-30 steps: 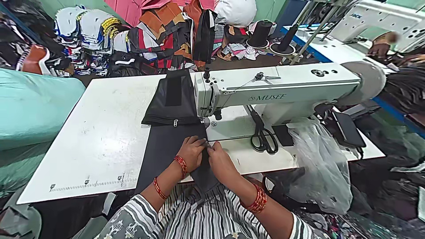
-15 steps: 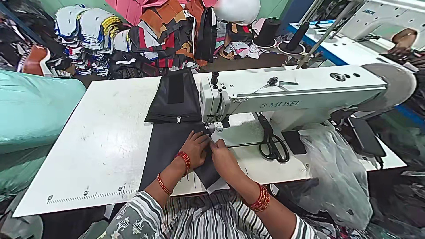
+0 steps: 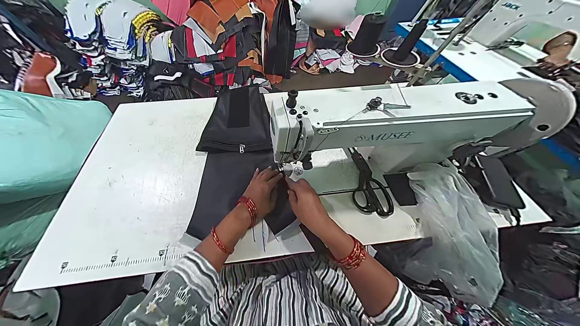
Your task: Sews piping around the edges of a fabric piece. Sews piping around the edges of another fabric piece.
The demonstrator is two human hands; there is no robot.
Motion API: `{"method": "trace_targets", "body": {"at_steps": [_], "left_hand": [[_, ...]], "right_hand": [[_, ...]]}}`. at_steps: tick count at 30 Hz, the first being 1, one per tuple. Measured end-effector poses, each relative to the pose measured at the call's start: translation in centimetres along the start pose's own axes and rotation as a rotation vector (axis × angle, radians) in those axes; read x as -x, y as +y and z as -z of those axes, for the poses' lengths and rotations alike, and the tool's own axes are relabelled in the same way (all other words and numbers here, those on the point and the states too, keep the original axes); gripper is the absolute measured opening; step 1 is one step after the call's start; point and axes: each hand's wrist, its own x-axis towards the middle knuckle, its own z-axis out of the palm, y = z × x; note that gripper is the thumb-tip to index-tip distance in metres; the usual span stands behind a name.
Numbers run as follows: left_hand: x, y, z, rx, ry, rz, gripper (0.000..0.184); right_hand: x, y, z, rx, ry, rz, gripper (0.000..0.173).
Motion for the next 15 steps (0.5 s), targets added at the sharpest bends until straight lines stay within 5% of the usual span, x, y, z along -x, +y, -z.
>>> {"method": "trace_targets", "body": {"at_steps": [3, 5, 7, 11, 15], "left_hand": [[3.0, 2.9, -0.5, 0.056, -0.067, 0.13, 0.052], [4.4, 4.9, -0.2, -0.047, -0.296, 0.203, 0.075], [4.8, 6.3, -0.4, -0.165, -0.395, 0.264, 0.079], [5.1, 5.8, -2.2, -0.227, -0.022, 0.147, 0.051], [5.5, 5.8, -2.7, -0.187, 0.052, 0.037, 0.047]], "right_hand": [[1.3, 0.7, 0.6, -0.093, -0.024, -0.026, 0.04], [2.2, 1.0, 0.8, -0.13, -0.041, -0.035, 0.039], [2.8, 1.6, 0.8, -0.189, -0.056, -0.04, 0.04], [3.2, 2.2, 1.1, -0.276, -0.089, -0.04, 0.042], [3.3, 2.6, 1.0, -0.34, -0.117, -0.038, 0.042]]}}
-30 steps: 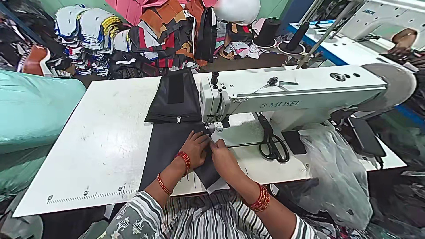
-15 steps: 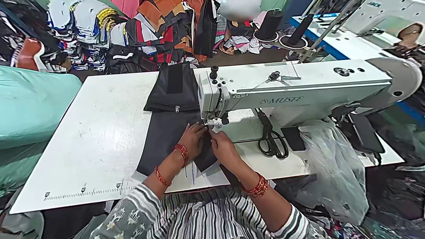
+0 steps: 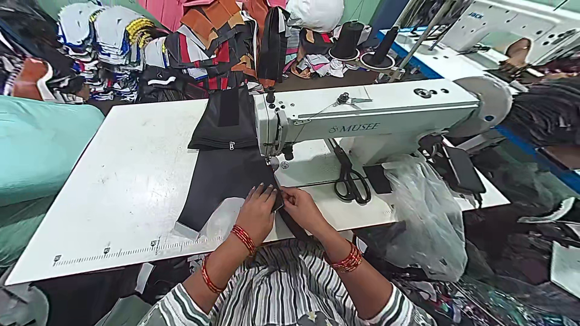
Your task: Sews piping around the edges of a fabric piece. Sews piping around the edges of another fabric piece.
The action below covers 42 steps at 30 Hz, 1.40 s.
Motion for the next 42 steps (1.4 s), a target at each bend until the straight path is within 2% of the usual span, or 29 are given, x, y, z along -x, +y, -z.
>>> {"method": "trace_targets", "body": {"at_steps": [3, 9, 16, 21, 25, 27, 29, 31, 33, 35, 37, 40, 42], "left_hand": [[0.2, 0.2, -0.3, -0.016, -0.092, 0.046, 0.049], [1.0, -0.3, -2.2, -0.065, 0.055, -0.034, 0.052], [0.9, -0.1, -1.4, -0.087, -0.049, -0.015, 0.051], [1.0, -0.6, -1.0, -0.041, -0.063, -0.036, 0.05], [0.8, -1.2, 0.9, 0.013, -0.166, -0.072, 0.055], [0.2, -1.9, 1.8, 0.069, -0.145, -0.099, 0.047], [-0.6, -2.6, 1.8, 0.135, -0.018, -0.117, 0.035], [-1.6, -3.2, 1.3, 0.121, 0.045, -0.159, 0.041], [-2.6, -3.1, 1.4, 0.033, -0.078, -0.188, 0.046], [-3.1, -3.0, 1.2, -0.033, -0.158, -0.233, 0.041], [-2.7, -3.6, 0.8, -0.014, -0.078, -0.286, 0.037], [-1.8, -5.1, -1.0, 0.019, 0.16, -0.387, 0.036], [-1.5, -5.4, -1.6, 0.038, 0.201, -0.404, 0.037]], "right_hand": [[0.0, -0.1, 0.0, -0.021, -0.024, -0.008, 0.042], [0.0, -0.4, 0.5, 0.011, -0.07, -0.011, 0.042], [0.3, -0.5, 0.3, 0.044, -0.076, -0.017, 0.045], [1.0, -1.7, 0.1, 0.238, -0.106, -0.032, 0.044], [1.1, -2.8, -0.2, 0.421, -0.18, -0.034, 0.045], [1.2, -3.2, -0.7, 0.508, -0.206, -0.056, 0.046], [1.3, -3.5, -1.2, 0.582, -0.218, -0.071, 0.045], [1.4, -3.7, -1.6, 0.642, -0.224, -0.074, 0.046], [1.5, -3.9, -1.8, 0.665, -0.232, -0.086, 0.043], [1.5, -4.0, -1.7, 0.665, -0.234, -0.095, 0.037], [1.5, -3.9, -1.8, 0.669, -0.228, -0.093, 0.037], [1.6, -3.7, -2.0, 0.653, -0.196, -0.075, 0.039], [1.6, -3.6, -2.2, 0.634, -0.172, -0.073, 0.039]]}}
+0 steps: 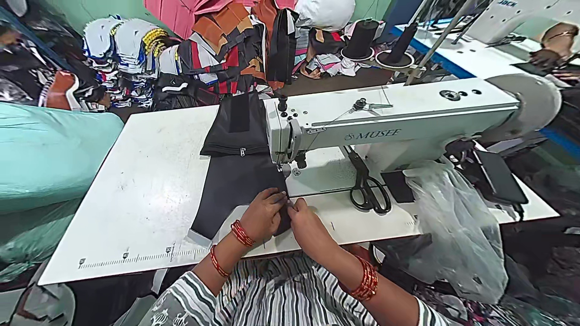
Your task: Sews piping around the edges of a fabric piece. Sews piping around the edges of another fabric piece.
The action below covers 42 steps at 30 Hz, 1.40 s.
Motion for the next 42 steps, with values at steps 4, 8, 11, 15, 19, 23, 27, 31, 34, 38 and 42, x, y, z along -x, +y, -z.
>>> {"method": "trace_targets", "body": {"at_steps": [4, 8, 11, 15, 19, 23, 27, 31, 34, 38, 42], "left_hand": [[-0.3, -0.4, -0.2, -0.014, 0.003, 0.003, 0.039], [-1.3, -1.4, 0.2, -0.007, -0.03, 0.023, 0.04], [-2.5, -2.2, 1.2, 0.051, -0.159, 0.099, 0.042], [-4.1, -3.1, 2.1, 0.061, -0.244, 0.177, 0.042], [-5.2, -4.1, 2.4, 0.057, -0.279, 0.195, 0.04], [-5.1, -4.3, 2.4, 0.059, -0.252, 0.182, 0.04], [-4.3, -2.8, 2.2, 0.135, -0.202, 0.311, 0.039], [-2.6, -1.0, 1.5, 0.175, -0.127, 0.344, 0.035], [-1.7, -0.5, 0.7, 0.134, -0.051, 0.281, 0.037], [-1.6, -0.1, 0.6, 0.078, -0.051, 0.248, 0.04], [-2.0, 0.4, 1.3, 0.043, -0.162, 0.287, 0.04]], "right_hand": [[-0.7, -0.1, 0.0, 0.0, 0.02, -0.001, 0.043], [-2.1, -0.3, 0.6, 0.022, 0.015, -0.007, 0.043], [-3.2, -0.2, 0.6, -0.001, 0.092, -0.001, 0.043], [-4.7, -0.1, 0.8, -0.024, 0.154, -0.001, 0.046], [-5.8, -0.3, 1.9, -0.042, 0.094, -0.026, 0.049], [-5.8, 0.4, 1.6, -0.134, 0.173, 0.006, 0.048], [-4.4, 2.0, 1.5, -0.369, 0.223, 0.029, 0.044], [-3.4, 2.9, 0.4, -0.497, 0.288, 0.061, 0.041], [-3.2, 3.2, -0.1, -0.554, 0.317, 0.087, 0.039], [-2.9, 3.4, -0.4, -0.562, 0.331, 0.097, 0.037], [-2.7, 3.6, -0.6, -0.57, 0.339, 0.101, 0.036]]}}
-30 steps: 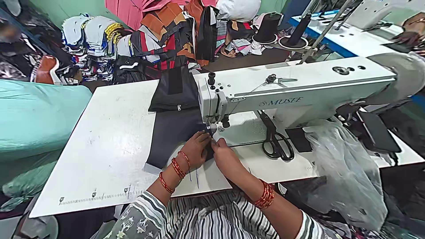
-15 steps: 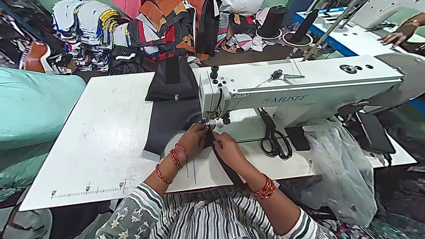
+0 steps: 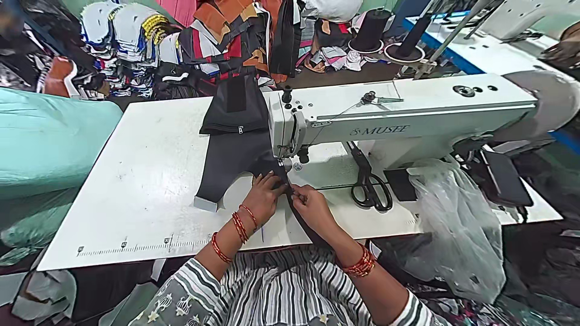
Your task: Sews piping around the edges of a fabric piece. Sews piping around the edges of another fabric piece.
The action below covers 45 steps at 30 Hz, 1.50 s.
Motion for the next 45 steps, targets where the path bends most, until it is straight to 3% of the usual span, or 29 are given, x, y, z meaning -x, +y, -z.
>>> {"method": "trace_targets", "body": {"at_steps": [4, 11, 14, 17, 19, 23, 26, 36, 45], "left_hand": [[-0.1, 0.2, 0.2, -0.026, -0.015, -0.026, 0.037], [-0.2, 0.0, 1.6, 0.077, -0.094, -0.041, 0.035], [-0.9, -0.4, 1.5, 0.068, -0.021, -0.098, 0.032], [-2.1, 0.2, 2.2, -0.029, -0.205, -0.047, 0.057], [-2.5, 0.3, 2.1, -0.123, -0.274, -0.078, 0.052], [-1.4, -1.5, 0.7, -0.087, -0.03, -0.286, 0.043], [-0.9, -2.4, 0.0, -0.049, 0.067, -0.339, 0.041], [-1.9, -3.4, 0.8, -0.002, 0.002, -0.237, 0.041], [-4.1, -3.7, 2.2, -0.005, -0.108, -0.092, 0.042]], "right_hand": [[0.3, -0.7, 0.0, 0.098, -0.034, 0.01, 0.037], [0.0, -2.9, 0.2, 0.416, -0.285, -0.07, 0.045], [0.1, -3.5, 0.0, 0.495, -0.316, -0.093, 0.04], [0.3, -3.8, -0.1, 0.533, -0.339, -0.11, 0.039], [0.3, -4.0, -0.1, 0.539, -0.353, -0.121, 0.037], [0.3, -3.8, -0.1, 0.545, -0.355, -0.105, 0.037], [0.2, -3.8, -0.3, 0.565, -0.35, -0.093, 0.041], [-1.9, -2.9, -1.3, 0.502, -0.198, -0.012, 0.039], [-4.5, -4.2, -0.7, 0.466, -0.287, -0.11, 0.043]]}}
